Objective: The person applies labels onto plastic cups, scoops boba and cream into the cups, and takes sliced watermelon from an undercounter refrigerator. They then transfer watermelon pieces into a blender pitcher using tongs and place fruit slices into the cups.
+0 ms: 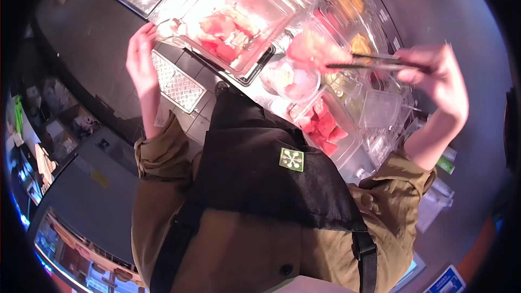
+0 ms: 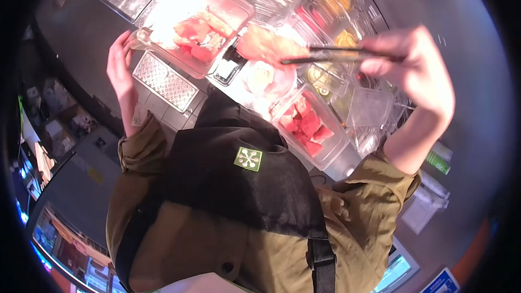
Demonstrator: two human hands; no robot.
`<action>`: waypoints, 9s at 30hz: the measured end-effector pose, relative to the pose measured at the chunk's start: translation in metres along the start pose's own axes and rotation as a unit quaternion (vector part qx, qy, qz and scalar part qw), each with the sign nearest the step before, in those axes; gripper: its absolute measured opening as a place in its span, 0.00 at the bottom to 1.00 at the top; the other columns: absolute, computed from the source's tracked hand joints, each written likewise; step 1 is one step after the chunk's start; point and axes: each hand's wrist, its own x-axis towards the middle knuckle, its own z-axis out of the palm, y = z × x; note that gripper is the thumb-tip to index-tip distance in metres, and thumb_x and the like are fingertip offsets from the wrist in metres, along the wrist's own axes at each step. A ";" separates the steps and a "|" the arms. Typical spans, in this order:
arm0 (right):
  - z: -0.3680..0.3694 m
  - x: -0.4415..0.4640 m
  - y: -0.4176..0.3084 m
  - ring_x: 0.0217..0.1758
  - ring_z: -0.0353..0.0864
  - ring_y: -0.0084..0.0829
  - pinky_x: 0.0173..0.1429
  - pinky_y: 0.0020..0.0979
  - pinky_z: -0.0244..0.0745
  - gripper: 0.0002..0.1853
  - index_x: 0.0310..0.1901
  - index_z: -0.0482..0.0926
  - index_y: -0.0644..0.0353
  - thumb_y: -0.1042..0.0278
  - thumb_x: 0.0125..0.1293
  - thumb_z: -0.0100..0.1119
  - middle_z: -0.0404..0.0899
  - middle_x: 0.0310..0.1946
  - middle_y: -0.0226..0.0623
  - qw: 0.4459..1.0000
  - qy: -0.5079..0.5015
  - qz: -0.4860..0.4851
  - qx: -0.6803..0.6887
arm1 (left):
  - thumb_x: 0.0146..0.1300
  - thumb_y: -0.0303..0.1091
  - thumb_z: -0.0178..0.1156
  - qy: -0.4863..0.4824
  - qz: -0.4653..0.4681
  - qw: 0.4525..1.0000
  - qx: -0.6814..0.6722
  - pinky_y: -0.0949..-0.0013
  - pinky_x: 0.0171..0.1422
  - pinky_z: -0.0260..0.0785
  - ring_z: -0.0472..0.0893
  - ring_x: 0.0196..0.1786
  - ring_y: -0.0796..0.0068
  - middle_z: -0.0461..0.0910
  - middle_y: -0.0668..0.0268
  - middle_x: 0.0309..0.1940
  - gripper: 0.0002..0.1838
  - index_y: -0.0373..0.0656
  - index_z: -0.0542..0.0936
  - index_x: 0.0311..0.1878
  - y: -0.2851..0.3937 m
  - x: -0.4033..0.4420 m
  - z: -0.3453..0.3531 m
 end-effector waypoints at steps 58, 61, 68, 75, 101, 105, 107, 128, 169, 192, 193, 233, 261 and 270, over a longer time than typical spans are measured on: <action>0.231 -0.284 0.394 0.17 0.64 0.17 0.20 0.23 0.58 0.07 0.32 0.77 0.66 0.71 0.57 0.55 0.75 0.22 0.28 0.719 0.277 0.041 0.636 | 0.63 0.43 0.54 -0.239 -0.356 0.903 0.012 0.71 0.47 0.70 0.75 0.44 0.75 0.74 0.63 0.40 0.18 0.38 0.71 0.48 -0.014 -0.423 0.127; 0.219 -0.226 0.349 0.24 0.69 0.17 0.31 0.23 0.64 0.11 0.29 0.79 0.64 0.63 0.59 0.59 0.74 0.21 0.24 0.844 0.161 -0.011 0.512 | 0.63 0.52 0.52 -0.257 -0.412 0.872 -0.069 0.67 0.48 0.71 0.75 0.45 0.71 0.72 0.62 0.43 0.25 0.38 0.67 0.51 -0.019 -0.411 0.153; 0.249 -0.131 0.302 0.31 0.74 0.31 0.36 0.32 0.68 0.17 0.26 0.77 0.61 0.53 0.55 0.63 0.75 0.24 0.36 0.999 0.018 -0.046 -0.023 | 0.58 0.52 0.58 -0.096 -0.253 0.955 0.123 0.71 0.28 0.75 0.78 0.33 0.72 0.74 0.53 0.33 0.34 0.25 0.64 0.49 -0.050 -0.351 0.191; 0.283 -0.227 0.275 0.30 0.76 0.30 0.35 0.30 0.70 0.17 0.35 0.75 0.62 0.54 0.58 0.59 0.76 0.29 0.34 0.886 0.374 -0.085 0.260 | 0.58 0.40 0.61 -0.247 -0.364 0.897 -0.054 0.68 0.29 0.79 0.80 0.30 0.63 0.74 0.54 0.29 0.22 0.28 0.69 0.41 -0.114 -0.345 0.190; 0.680 -0.403 0.244 0.37 0.69 0.20 0.39 0.26 0.64 0.30 0.49 0.72 0.59 0.43 0.53 0.64 0.74 0.36 0.29 0.353 0.440 0.367 0.740 | 0.57 0.38 0.62 -0.305 -0.485 0.817 -0.066 0.79 0.18 0.50 0.67 0.22 0.82 0.71 0.72 0.23 0.09 0.46 0.73 0.31 -0.091 -0.398 0.194; 0.756 -0.511 0.194 0.22 0.68 0.22 0.31 0.27 0.67 0.19 0.19 0.77 0.60 0.52 0.52 0.66 0.72 0.21 0.33 0.439 0.422 0.540 0.581 | 0.65 0.48 0.49 -0.366 -0.393 0.833 0.131 0.77 0.18 0.60 0.77 0.26 0.76 0.78 0.62 0.29 0.18 0.40 0.72 0.33 -0.067 -0.395 0.189; 0.812 -0.574 0.194 0.33 0.74 0.32 0.41 0.34 0.72 0.22 0.31 0.76 0.68 0.53 0.49 0.67 0.75 0.34 0.43 0.600 0.436 0.558 0.372 | 0.65 0.51 0.44 -0.421 -0.321 0.817 0.228 0.75 0.16 0.62 0.79 0.23 0.72 0.78 0.59 0.28 0.21 0.40 0.72 0.31 -0.097 -0.365 0.189; 0.511 -0.268 0.244 0.33 0.82 0.36 0.32 0.36 0.82 0.11 0.39 0.74 0.63 0.79 0.51 0.50 0.78 0.35 0.42 0.602 0.354 0.245 0.672 | 0.64 0.34 0.53 -0.459 -0.210 0.842 -0.190 0.69 0.46 0.75 0.78 0.44 0.76 0.78 0.65 0.41 0.12 0.41 0.74 0.48 0.036 -0.378 0.142; 0.844 -0.364 0.534 0.41 0.79 0.38 0.43 0.34 0.81 0.17 0.46 0.66 0.67 0.84 0.52 0.47 0.74 0.41 0.44 0.233 0.429 0.189 0.852 | 0.58 0.42 0.59 -0.499 -0.131 0.822 0.240 0.69 0.33 0.67 0.77 0.30 0.72 0.77 0.59 0.25 0.16 0.36 0.77 0.33 -0.427 -0.720 0.296; 0.555 -0.490 0.333 0.36 0.66 0.22 0.43 0.23 0.68 0.26 0.44 0.62 0.60 0.76 0.47 0.69 0.66 0.35 0.33 0.582 0.709 0.234 0.323 | 0.62 0.38 0.53 -0.081 -0.278 0.901 -0.323 0.70 0.43 0.64 0.71 0.37 0.78 0.71 0.72 0.33 0.09 0.46 0.71 0.43 -0.078 -0.499 0.213; 0.530 -0.497 0.346 0.48 0.66 0.30 0.50 0.29 0.69 0.37 0.53 0.59 0.64 0.72 0.44 0.73 0.63 0.47 0.41 0.549 0.724 0.280 0.311 | 0.61 0.39 0.54 -0.082 -0.317 0.885 -0.330 0.69 0.45 0.63 0.71 0.40 0.75 0.71 0.69 0.36 0.11 0.44 0.71 0.43 -0.056 -0.485 0.224; 0.237 -0.027 0.373 0.50 0.71 0.39 0.51 0.38 0.68 0.17 0.44 0.77 0.56 0.65 0.51 0.62 0.75 0.42 0.40 0.941 0.249 0.007 -0.230 | 0.45 0.35 0.70 -0.392 0.000 0.920 -0.028 0.67 0.58 0.65 0.69 0.56 0.71 0.69 0.60 0.52 0.42 0.39 0.59 0.62 0.083 -0.238 0.260; 0.293 -0.064 0.287 0.42 0.78 0.53 0.47 0.42 0.72 0.29 0.47 0.63 0.79 0.61 0.52 0.58 0.77 0.34 0.61 0.881 0.309 0.311 0.179 | 0.40 0.24 0.71 -0.521 -0.099 0.847 0.030 0.67 0.61 0.62 0.70 0.55 0.72 0.72 0.61 0.51 0.41 0.38 0.63 0.61 -0.060 -0.223 0.228; 0.267 -0.084 0.286 0.37 0.79 0.49 0.40 0.46 0.72 0.14 0.37 0.73 0.64 0.62 0.54 0.59 0.79 0.32 0.52 0.957 0.211 0.199 -0.031 | 0.40 0.24 0.71 -0.505 -0.012 0.851 0.143 0.65 0.65 0.59 0.69 0.60 0.65 0.70 0.55 0.55 0.47 0.35 0.57 0.65 -0.098 -0.234 0.205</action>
